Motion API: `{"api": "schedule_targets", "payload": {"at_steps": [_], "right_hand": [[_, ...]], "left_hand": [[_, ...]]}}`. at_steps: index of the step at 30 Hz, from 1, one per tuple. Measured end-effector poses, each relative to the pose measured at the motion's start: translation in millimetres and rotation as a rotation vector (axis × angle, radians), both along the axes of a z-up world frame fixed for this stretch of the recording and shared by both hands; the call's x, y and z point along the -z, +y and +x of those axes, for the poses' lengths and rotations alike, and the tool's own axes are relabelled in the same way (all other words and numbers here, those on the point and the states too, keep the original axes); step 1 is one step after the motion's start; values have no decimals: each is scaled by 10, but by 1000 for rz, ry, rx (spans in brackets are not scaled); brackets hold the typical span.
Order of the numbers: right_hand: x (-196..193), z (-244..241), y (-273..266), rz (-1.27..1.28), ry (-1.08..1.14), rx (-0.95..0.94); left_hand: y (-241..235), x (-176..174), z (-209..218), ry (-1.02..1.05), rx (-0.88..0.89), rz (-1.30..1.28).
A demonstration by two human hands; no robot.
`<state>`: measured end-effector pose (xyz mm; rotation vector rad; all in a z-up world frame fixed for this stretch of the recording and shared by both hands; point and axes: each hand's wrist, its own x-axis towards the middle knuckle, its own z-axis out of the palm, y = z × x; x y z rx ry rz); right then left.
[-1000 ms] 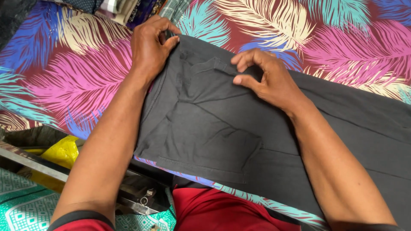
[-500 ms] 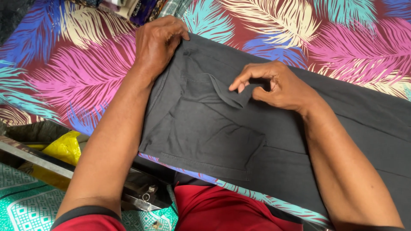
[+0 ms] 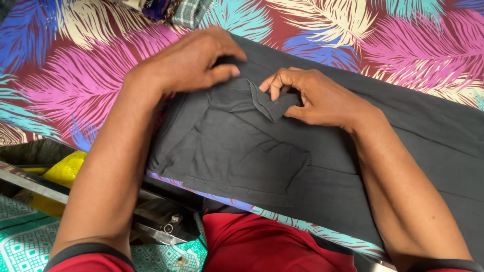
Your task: The person folds a black t-shirt on a colorful patterned surface. They smooth the fabric, fold the sleeves inward, and then fold the shirt in half and thirds to create a compact rectangle.
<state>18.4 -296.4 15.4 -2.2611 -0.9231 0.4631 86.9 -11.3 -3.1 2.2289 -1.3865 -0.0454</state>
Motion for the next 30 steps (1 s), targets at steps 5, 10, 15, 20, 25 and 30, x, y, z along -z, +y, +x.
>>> {"api": "schedule_targets", "payload": {"at_steps": [5,10,15,20,25,30], "right_hand": [[-13,3,-12,-2,30,7],[-4,-26,-8,105,69,87],[63,-19,-63,238,193,59],[37,8,-78,144,103,-68],[45,35,-119,138,73,-130],[28,2,-117,133,112,-141]], "left_hand": [[-72,-35,-82,173,8,105],[-61,-118,-153,293,-46,192],[45,41,-32,254,-32,240],[-32,-54,-111,238,56,199],[-58,-368,-268,306,26,204],[-37,-622,-404,478,-5,204]]}}
